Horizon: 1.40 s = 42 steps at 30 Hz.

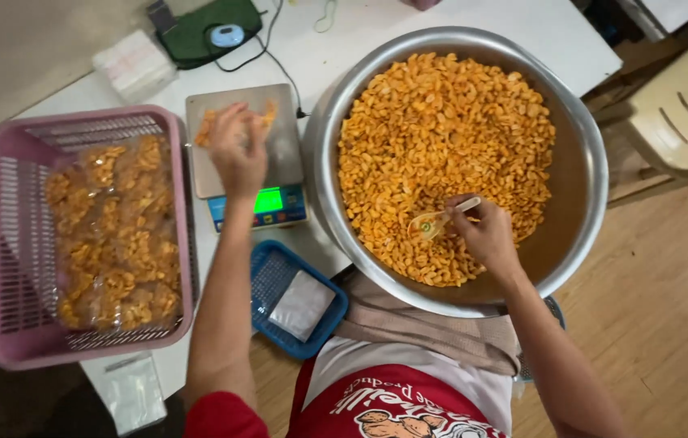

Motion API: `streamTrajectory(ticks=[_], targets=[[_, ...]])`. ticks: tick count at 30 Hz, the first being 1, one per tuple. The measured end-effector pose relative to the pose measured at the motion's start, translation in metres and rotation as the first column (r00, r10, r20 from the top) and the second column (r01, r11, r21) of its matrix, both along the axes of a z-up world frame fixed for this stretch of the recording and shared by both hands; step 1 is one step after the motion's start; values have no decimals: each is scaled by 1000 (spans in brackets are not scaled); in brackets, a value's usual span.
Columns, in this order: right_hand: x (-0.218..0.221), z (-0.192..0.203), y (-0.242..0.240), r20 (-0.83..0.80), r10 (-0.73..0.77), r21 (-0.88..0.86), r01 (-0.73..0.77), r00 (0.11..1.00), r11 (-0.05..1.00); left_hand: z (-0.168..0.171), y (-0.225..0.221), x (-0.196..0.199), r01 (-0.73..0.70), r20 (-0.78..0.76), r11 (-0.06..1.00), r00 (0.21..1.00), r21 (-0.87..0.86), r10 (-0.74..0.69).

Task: Manually portioning and packing snacks from a large bowl into individual plastic bags using a scoop and a digital scale.

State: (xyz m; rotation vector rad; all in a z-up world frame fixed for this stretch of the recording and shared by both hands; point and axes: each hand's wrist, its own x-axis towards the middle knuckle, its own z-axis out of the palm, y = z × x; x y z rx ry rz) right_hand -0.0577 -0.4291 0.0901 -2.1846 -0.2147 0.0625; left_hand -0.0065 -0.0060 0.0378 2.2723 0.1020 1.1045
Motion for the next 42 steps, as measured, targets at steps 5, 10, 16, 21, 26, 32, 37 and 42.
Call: streamTrajectory(ticks=[5, 10, 16, 21, 26, 32, 37, 42], targets=[[1, 0, -4, -152, -65, 175, 91, 986, 980, 67, -41, -39, 205, 14, 509, 936, -836, -353], [-13, -9, 7, 38, -13, -133, 18, 999, 991, 113, -103, -88, 261, 164, 26, 680, -965, -714], [-10, -9, 2, -155, -53, 166, 79, 986, 983, 87, -139, -112, 322, 154, 68, 615, -944, -773], [-10, 3, 6, -237, -97, 294, 167, 967, 941, 86, -152, -131, 387, 18, 258, 582, -885, -813], [-17, 55, 15, 27, -129, 308, 115, 991, 944, 88, -166, -143, 273, -231, 441, 561, -855, -795], [-32, 116, 28, 317, -109, 209, 43, 942, 977, 54, -186, -127, 272, -294, 470, 499, -840, -815], [-21, 105, 20, 209, -165, 431, 61, 964, 900, 49, -184, -120, 322, -190, 388, 505, -863, -842], [-25, 108, 6, 129, -195, 472, 112, 972, 874, 84, -125, -168, 259, 234, -66, 700, -964, -675]])
